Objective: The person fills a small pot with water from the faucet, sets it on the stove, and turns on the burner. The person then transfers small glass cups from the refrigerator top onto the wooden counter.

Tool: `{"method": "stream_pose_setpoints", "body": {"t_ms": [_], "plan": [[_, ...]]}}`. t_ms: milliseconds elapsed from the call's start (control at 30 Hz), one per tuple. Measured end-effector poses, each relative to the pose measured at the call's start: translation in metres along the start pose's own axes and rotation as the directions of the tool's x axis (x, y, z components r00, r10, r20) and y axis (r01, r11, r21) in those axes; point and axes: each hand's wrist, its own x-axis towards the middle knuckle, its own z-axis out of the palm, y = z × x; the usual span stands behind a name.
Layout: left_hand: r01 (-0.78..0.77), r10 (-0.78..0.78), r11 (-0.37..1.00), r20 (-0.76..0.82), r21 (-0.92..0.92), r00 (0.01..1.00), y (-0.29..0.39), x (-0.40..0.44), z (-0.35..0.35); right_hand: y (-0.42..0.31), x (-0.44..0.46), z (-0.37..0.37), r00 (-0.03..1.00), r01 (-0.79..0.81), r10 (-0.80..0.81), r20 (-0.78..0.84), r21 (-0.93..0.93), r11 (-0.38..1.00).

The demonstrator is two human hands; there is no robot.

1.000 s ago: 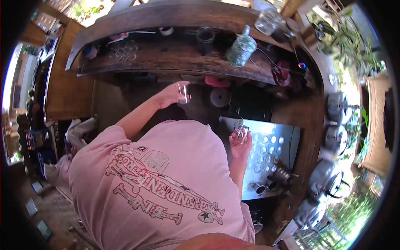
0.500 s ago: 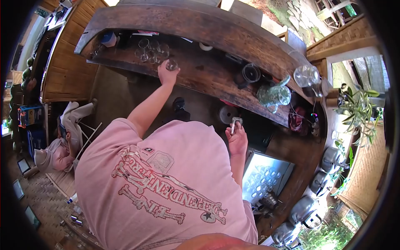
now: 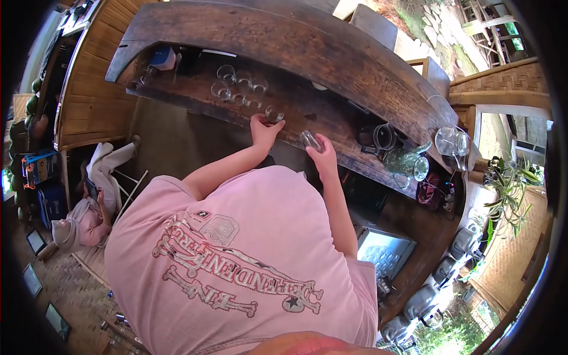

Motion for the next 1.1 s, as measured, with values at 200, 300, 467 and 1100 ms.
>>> {"method": "stream_pose_setpoints", "body": {"t_ms": [200, 300, 467, 1100], "plan": [[0.422, -0.354, 0.833, 0.242, -0.359, 0.904, 0.027, -0.005, -0.009, -0.011, 0.051, 0.022, 0.964, 0.210, -0.253, -0.078, -0.357, 0.910], [0.545, -0.404, 0.728, 0.382, -0.416, 0.831, 0.009, 0.009, -0.011, -0.031, 0.080, 0.029, 0.936, 0.294, -0.350, -0.022, -0.495, 0.818], [0.623, -0.381, 0.708, 0.564, -0.331, 0.733, -0.003, 0.019, -0.020, -0.058, 0.130, 0.052, 0.832, 0.513, -0.527, 0.174, -0.603, 0.610], [0.682, -0.270, 0.589, 0.689, -0.434, 0.672, 0.002, 0.014, -0.026, -0.054, 0.177, 0.089, 0.823, 0.450, -0.248, 0.512, -0.320, 0.834]]}}
